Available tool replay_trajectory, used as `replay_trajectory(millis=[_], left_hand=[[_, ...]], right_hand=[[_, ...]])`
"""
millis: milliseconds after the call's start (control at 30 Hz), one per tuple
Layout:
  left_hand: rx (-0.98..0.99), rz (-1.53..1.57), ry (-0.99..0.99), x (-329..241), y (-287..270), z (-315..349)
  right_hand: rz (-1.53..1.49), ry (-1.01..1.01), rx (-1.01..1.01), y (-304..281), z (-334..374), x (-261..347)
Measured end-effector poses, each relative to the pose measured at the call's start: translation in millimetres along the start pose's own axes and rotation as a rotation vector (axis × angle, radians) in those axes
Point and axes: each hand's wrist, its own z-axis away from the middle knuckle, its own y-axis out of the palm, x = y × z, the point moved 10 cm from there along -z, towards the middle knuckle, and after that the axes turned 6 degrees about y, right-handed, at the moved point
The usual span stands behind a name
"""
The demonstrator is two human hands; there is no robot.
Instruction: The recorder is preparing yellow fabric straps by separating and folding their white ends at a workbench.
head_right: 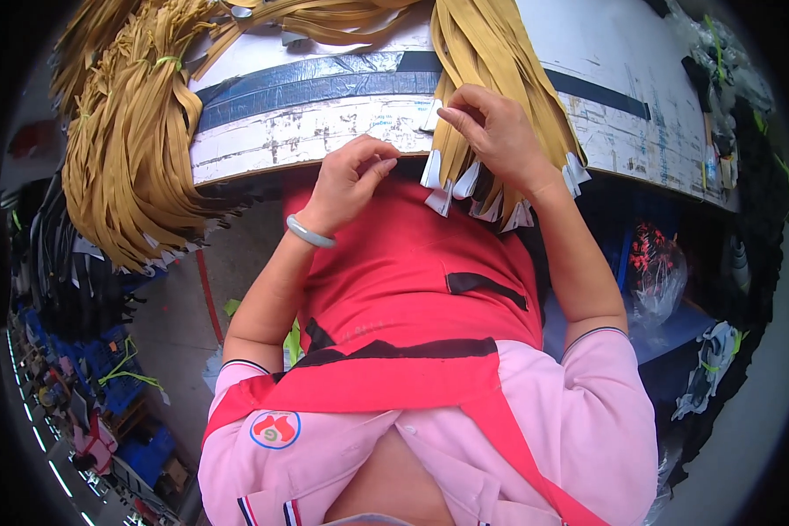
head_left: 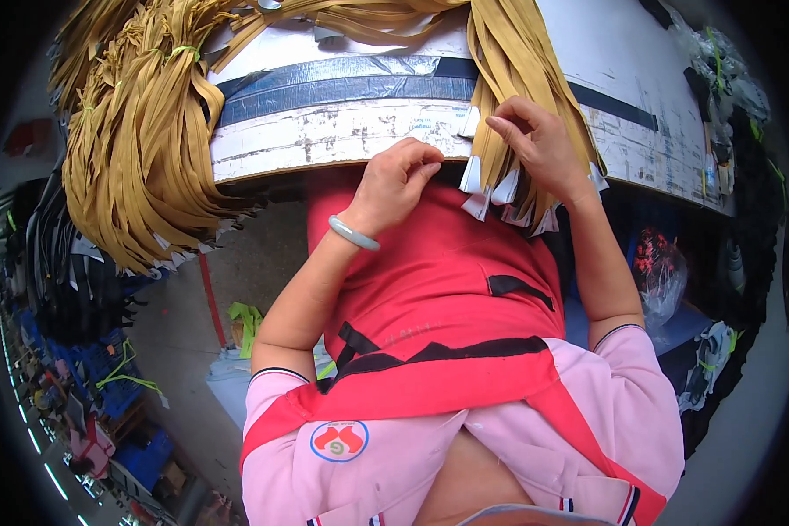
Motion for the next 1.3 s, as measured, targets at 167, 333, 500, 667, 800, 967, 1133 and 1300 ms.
replay_trajectory(millis=[167, 333, 500, 667, 800, 967, 1133, 1300], left_hand=[[0.030, 0.051, 0.024, -26.7, 31.3, 3.1], [0.071, -0.058, 0.130, -50.9, 49.4, -1.8], [-0.033, -0.140, 0.062, -52.4, 60.4, -27.5], [-0.031, -0.279, -0.017, -23.5, 73.3, -75.9], [-0.086, 0.408, -0.291, 19.5, 65.1, -61.4], [-0.092, 0.442, -0.254, 9.4, 58.2, -35.9], [-0.216, 1.021, -0.541, 28.8, 57.9, -14.7], [-0.249, 0.958, -0.492, 31.8, 50.8, -11.8]], right_hand=[[0.031, 0.108, -0.048, -30.3, 17.3, -17.2], [0.055, 0.193, 0.000, -31.9, 42.4, -28.7], [0.107, 0.191, 0.045, -17.0, 55.5, -43.4], [0.162, 0.091, -0.018, -22.5, 49.1, -40.2], [0.035, 0.151, -0.062, -35.6, 53.0, -37.7], [-0.038, 0.139, -0.036, -26.6, 59.9, -37.3], [-0.087, 0.071, -0.023, -18.6, 54.3, -29.3], [-0.340, 0.303, 0.106, 6.6, 56.3, -33.2]])
